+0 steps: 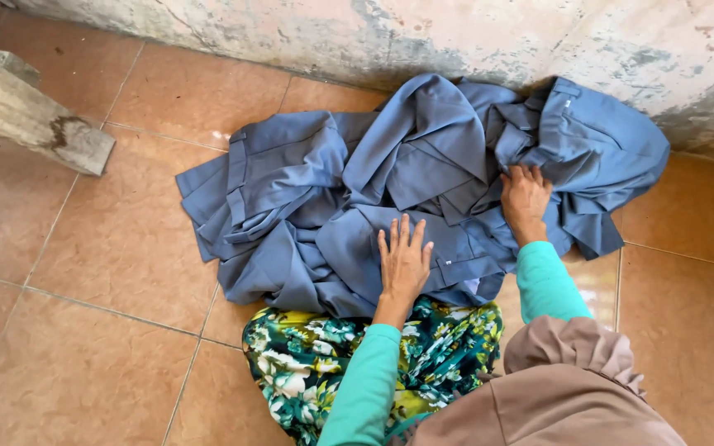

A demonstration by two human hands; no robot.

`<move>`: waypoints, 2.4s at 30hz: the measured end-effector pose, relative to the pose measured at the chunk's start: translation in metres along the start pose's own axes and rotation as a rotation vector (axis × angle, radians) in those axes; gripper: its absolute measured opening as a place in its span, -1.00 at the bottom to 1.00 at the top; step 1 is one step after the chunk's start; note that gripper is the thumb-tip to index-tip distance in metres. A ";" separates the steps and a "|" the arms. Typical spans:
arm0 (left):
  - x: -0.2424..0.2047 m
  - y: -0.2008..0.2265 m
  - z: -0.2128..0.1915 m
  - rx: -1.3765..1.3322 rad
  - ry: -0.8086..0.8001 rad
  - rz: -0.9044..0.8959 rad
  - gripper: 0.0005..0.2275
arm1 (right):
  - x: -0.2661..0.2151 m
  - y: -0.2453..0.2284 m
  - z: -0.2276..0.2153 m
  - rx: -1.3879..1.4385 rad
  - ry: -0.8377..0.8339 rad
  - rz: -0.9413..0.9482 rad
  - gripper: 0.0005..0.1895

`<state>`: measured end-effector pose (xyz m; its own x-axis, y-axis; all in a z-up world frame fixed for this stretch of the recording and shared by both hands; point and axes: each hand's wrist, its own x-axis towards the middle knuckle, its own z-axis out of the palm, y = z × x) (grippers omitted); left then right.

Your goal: Folding multiple pairs of blue trousers into neat rectangular stacks while sitting on the floor.

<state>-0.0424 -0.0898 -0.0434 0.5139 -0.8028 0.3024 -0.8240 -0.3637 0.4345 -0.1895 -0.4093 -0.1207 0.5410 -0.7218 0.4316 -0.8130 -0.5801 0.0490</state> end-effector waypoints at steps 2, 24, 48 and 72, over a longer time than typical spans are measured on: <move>0.006 -0.002 -0.005 -0.183 -0.027 -0.086 -0.61 | 0.000 -0.024 -0.010 -0.001 -0.029 0.082 -0.68; 0.030 -0.124 -0.092 -0.205 -0.046 -0.636 -0.80 | -0.062 -0.269 -0.236 1.078 -0.063 -0.334 -0.80; -0.051 -0.100 -0.215 -0.146 -0.212 0.064 -0.75 | 0.014 -0.223 -0.232 0.878 -0.309 -0.400 -0.81; -0.012 -0.150 -0.278 -0.052 -0.241 -0.113 -0.80 | 0.038 -0.253 -0.298 0.792 -0.663 -0.804 -0.79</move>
<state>0.1413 0.1058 0.1238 0.5250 -0.8501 0.0415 -0.7481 -0.4377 0.4987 -0.0271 -0.1772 0.1520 0.9999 0.0121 -0.0041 0.0078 -0.8325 -0.5540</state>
